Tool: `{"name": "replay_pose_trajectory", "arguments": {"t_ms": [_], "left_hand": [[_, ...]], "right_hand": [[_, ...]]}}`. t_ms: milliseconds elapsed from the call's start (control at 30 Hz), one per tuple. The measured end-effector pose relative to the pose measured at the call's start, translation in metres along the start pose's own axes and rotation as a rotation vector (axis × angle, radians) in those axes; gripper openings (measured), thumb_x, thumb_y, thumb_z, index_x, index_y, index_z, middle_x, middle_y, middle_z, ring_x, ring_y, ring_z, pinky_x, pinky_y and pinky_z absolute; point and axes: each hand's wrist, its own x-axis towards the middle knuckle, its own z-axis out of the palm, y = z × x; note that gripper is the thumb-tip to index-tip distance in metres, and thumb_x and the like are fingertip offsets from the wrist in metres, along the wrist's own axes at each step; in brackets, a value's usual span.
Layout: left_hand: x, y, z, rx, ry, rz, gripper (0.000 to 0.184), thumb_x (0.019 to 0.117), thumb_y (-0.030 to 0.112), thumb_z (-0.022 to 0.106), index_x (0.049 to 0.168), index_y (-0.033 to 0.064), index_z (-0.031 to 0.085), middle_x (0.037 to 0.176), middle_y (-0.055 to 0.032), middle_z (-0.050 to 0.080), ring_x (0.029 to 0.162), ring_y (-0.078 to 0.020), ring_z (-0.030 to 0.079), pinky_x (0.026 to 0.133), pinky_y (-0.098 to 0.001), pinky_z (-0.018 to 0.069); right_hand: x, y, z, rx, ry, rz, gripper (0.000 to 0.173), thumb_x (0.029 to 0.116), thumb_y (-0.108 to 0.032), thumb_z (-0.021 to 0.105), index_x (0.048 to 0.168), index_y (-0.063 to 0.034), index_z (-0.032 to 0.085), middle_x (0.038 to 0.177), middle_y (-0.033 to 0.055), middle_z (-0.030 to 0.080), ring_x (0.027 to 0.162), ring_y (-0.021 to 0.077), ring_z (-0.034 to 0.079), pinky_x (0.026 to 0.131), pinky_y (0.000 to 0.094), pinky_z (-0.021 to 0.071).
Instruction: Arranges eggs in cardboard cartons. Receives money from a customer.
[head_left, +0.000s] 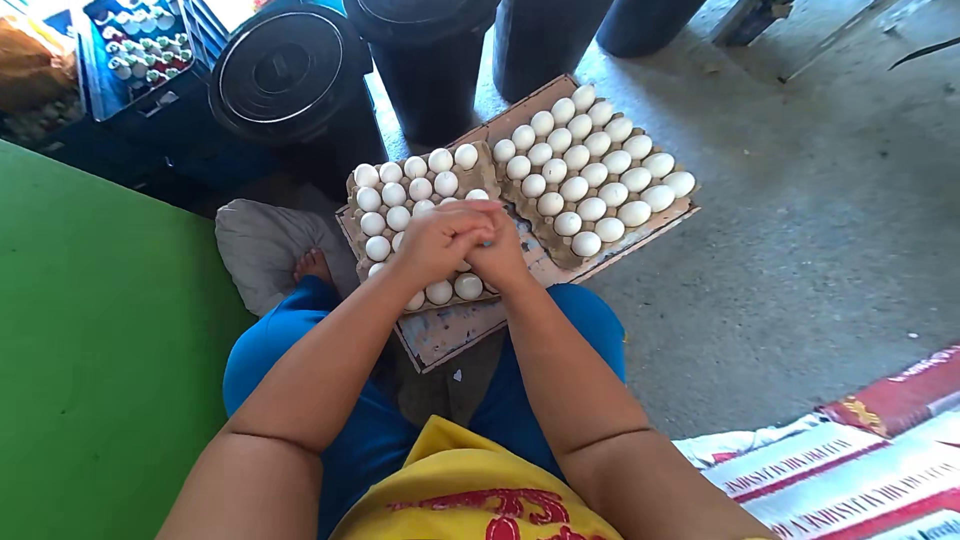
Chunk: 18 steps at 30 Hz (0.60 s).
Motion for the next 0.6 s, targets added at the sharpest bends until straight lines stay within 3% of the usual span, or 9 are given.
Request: {"name": "replay_pose_trajectory", "arguments": {"t_ms": [67, 133, 300, 467, 600], "left_hand": [[0.002, -0.008, -0.004, -0.048, 0.071, -0.094, 0.020, 0.1011, 0.010, 0.060, 0.098, -0.0008, 0.077, 0.122, -0.0134, 0.073, 0.123, -0.0188, 0.065, 0.110, -0.0365, 0.0493], [0.004, -0.008, -0.008, -0.043, 0.136, -0.205, 0.022, 0.1029, 0.012, 0.058, 0.101, -0.0002, 0.076, 0.124, -0.0108, 0.072, 0.123, -0.0148, 0.064, 0.110, -0.0340, 0.0480], [0.001, 0.005, -0.002, 0.008, 0.023, -0.022, 0.018, 0.0998, 0.011, 0.063, 0.096, 0.0023, 0.078, 0.123, -0.0112, 0.073, 0.123, -0.0182, 0.066, 0.109, -0.0371, 0.0514], [0.003, -0.002, -0.005, -0.035, 0.147, -0.182, 0.021, 0.1021, 0.011, 0.059, 0.100, -0.0013, 0.076, 0.123, -0.0121, 0.072, 0.122, -0.0161, 0.065, 0.109, -0.0340, 0.0490], [-0.002, 0.005, 0.005, 0.030, 0.025, 0.021, 0.019, 0.0997, 0.012, 0.062, 0.094, 0.0020, 0.078, 0.122, -0.0118, 0.074, 0.125, -0.0219, 0.065, 0.112, -0.0404, 0.0491]], "right_hand": [[0.001, 0.000, 0.002, -0.016, 0.007, 0.014, 0.031, 0.0775, -0.010, 0.079, 0.105, -0.0007, 0.069, 0.100, 0.0045, 0.070, 0.093, 0.0048, 0.066, 0.085, 0.0252, 0.0567], [0.002, 0.000, 0.004, -0.008, -0.004, -0.013, 0.031, 0.0805, -0.011, 0.078, 0.108, 0.0005, 0.070, 0.103, 0.0061, 0.070, 0.095, 0.0061, 0.066, 0.087, 0.0252, 0.0567], [0.001, -0.001, 0.001, 0.030, 0.006, -0.031, 0.033, 0.0763, -0.008, 0.080, 0.106, -0.0005, 0.068, 0.100, 0.0018, 0.072, 0.095, 0.0017, 0.068, 0.089, 0.0235, 0.0571], [0.002, -0.001, 0.004, -0.006, 0.004, -0.030, 0.031, 0.0784, -0.011, 0.078, 0.106, 0.0002, 0.070, 0.100, 0.0048, 0.070, 0.093, 0.0046, 0.066, 0.085, 0.0232, 0.0563], [0.002, 0.003, -0.001, 0.047, -0.014, -0.055, 0.037, 0.0751, -0.007, 0.076, 0.109, 0.0028, 0.066, 0.106, 0.0060, 0.071, 0.103, 0.0059, 0.066, 0.094, 0.0255, 0.0548]]}}
